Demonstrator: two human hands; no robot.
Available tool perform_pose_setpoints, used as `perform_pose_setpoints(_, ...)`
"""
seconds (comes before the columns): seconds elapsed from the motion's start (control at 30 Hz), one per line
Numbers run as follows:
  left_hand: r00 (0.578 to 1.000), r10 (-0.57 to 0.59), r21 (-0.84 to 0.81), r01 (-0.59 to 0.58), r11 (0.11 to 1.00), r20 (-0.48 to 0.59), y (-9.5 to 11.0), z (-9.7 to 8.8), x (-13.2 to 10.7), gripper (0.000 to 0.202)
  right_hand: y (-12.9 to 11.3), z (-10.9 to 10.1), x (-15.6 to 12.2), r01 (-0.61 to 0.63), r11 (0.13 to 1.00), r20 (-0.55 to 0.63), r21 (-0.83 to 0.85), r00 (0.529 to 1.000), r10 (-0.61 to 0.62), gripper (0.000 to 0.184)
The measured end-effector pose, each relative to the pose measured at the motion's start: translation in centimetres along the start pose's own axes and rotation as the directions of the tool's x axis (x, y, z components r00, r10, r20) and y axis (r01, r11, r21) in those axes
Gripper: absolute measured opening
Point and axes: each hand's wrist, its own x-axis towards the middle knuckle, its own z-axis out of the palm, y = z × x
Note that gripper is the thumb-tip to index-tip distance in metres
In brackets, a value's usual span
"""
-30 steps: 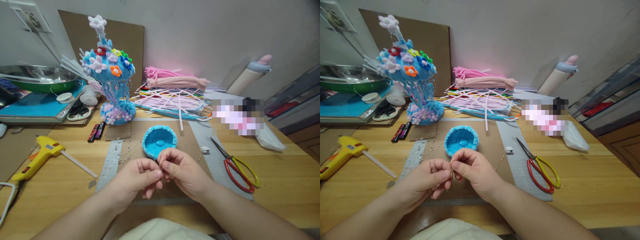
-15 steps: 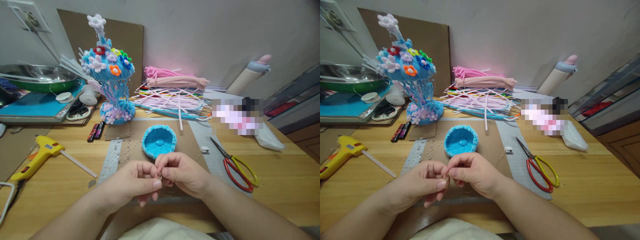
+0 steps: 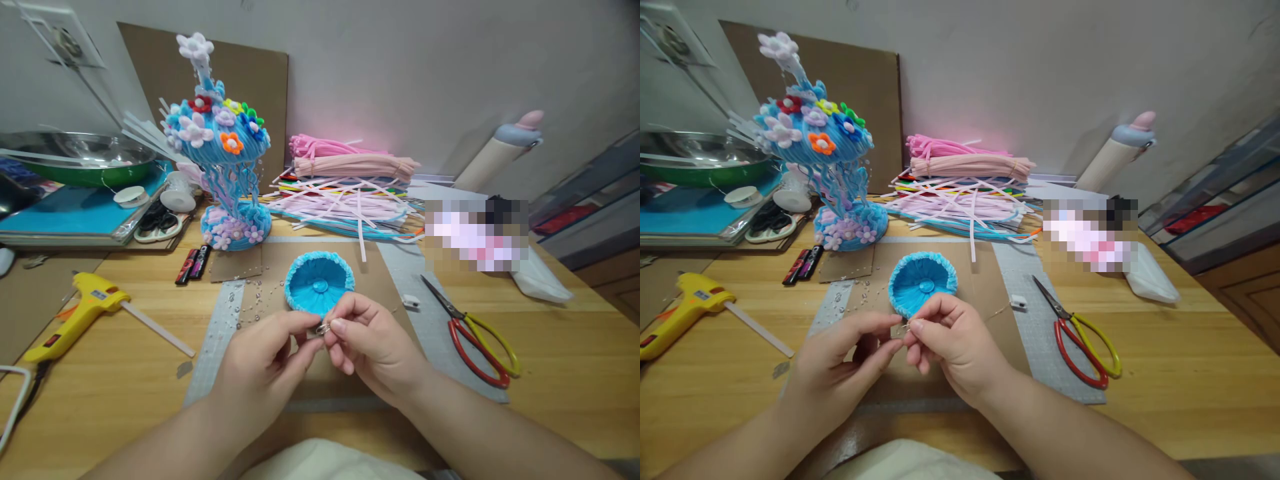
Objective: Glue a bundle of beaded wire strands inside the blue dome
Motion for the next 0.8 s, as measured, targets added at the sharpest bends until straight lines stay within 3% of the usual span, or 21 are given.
perform_pose_setpoints(0.13, 0.993, 0.118, 0.049, -0.117, 0.992, -0.003, 0.1, -0.04, 0.06, 0.026, 0.24, 0.34, -0.22, -0.051, 0.993, 0.013, 0.109, 0.999, 0.05, 0.02)
perform_pose_setpoints(0.37, 0.957, 0.26, 0.075, -0.253, 0.965, -0.125, 0.19, -0.02, 0.38, 0.023, 0.45, 0.53, -0.5, -0.064, 0.989, 0.013, 0.132, 0.998, 0.062, 0.019)
perform_pose_setpoints(0.57, 0.958, 0.23, 0.056, -0.224, 0.973, -0.169, 0.19, 0.12, 0.2, 0.017, 0.7, 0.4, -0.56, 0.04, 0.998, 0.015, 0.049, 0.999, -0.04, 0.015)
perform_pose_setpoints(0.8, 0.955, 0.279, 0.177, -0.258, 0.95, -0.103, -0.34, 0.11, 0.2, 0.023, 0.9, 0.52, -0.42, -0.003, 0.999, -0.034, 0.054, 0.999, 0.005, 0.018)
